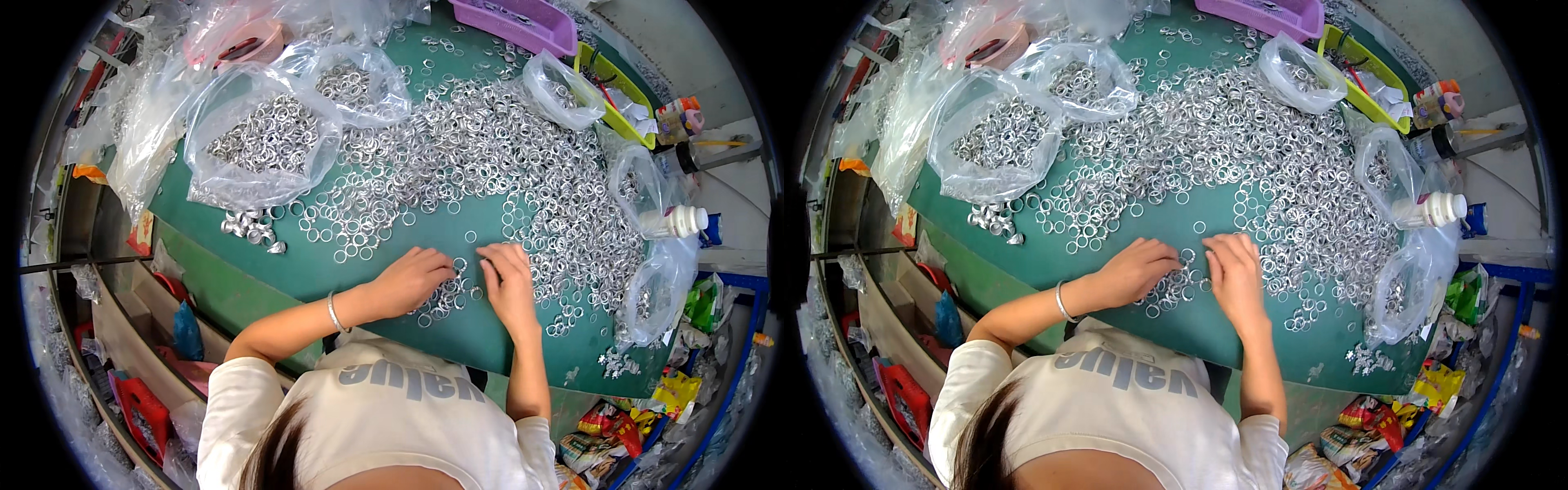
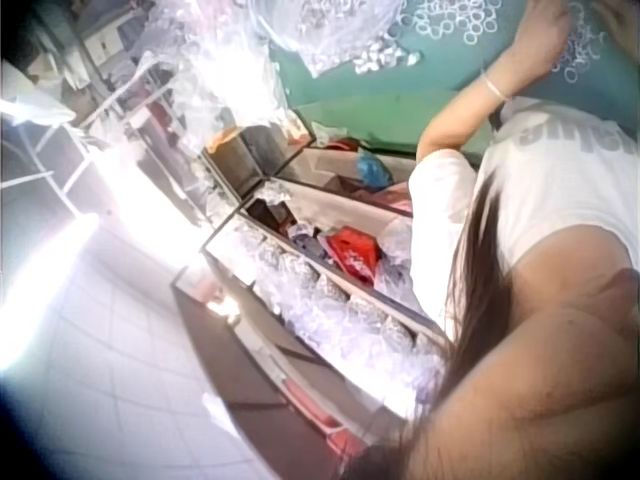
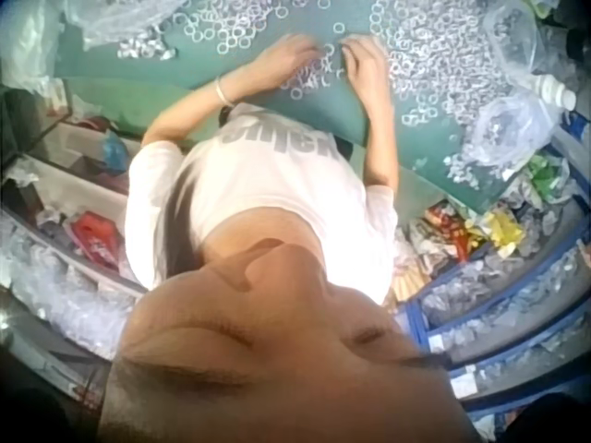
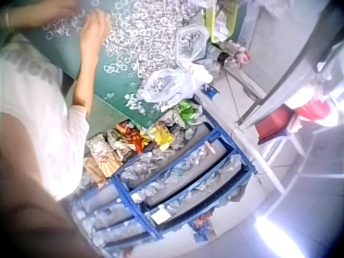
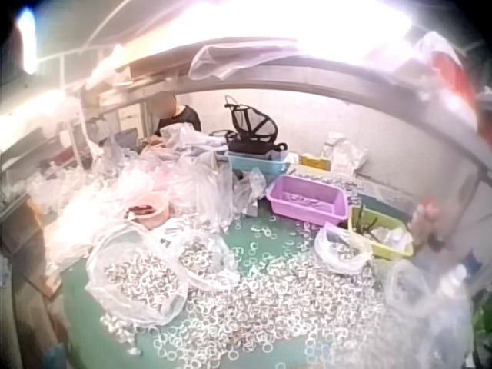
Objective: The person sorts through a large pile of silver metal rings on a green work surface by hand, occasionally picking up individual rings or small handfuls and placing them into different plastic bags and containers.
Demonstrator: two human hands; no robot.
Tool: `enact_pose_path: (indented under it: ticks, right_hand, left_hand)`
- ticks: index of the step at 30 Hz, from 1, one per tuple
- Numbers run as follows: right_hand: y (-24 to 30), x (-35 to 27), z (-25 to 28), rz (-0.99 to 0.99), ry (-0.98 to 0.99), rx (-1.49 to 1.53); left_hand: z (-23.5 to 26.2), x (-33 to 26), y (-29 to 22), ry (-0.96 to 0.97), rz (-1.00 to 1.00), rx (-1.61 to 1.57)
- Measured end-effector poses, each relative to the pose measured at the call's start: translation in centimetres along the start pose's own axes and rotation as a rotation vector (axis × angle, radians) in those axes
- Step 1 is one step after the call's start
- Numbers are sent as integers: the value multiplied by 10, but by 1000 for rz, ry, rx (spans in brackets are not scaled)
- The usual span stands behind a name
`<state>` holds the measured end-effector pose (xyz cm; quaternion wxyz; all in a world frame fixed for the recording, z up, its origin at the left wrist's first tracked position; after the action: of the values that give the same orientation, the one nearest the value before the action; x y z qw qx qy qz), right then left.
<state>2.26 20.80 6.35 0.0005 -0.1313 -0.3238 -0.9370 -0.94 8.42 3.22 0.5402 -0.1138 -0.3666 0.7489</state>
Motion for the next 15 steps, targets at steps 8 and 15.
enact_pose_path:
  ticks: [8,15]
  right_hand:
    - [4,-20,-3,-102,-53,266]
    - [9,-49,-31,-97,90,352]
  left_hand:
    - [-26,-7,-10,113,-2,-197]
    - [17,-36,5,-155,325,-656]
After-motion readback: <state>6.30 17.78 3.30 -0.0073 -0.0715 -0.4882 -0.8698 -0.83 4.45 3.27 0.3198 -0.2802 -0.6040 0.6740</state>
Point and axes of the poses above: each hand's wrist, its own x-axis towards the middle knuckle, its own z-axis out of the back of the hand, y = z × x, the point moved 9 cm from there along x, towards the middle knuckle, and after that the axes turned 2 degrees about z, right-handed, at the moved point
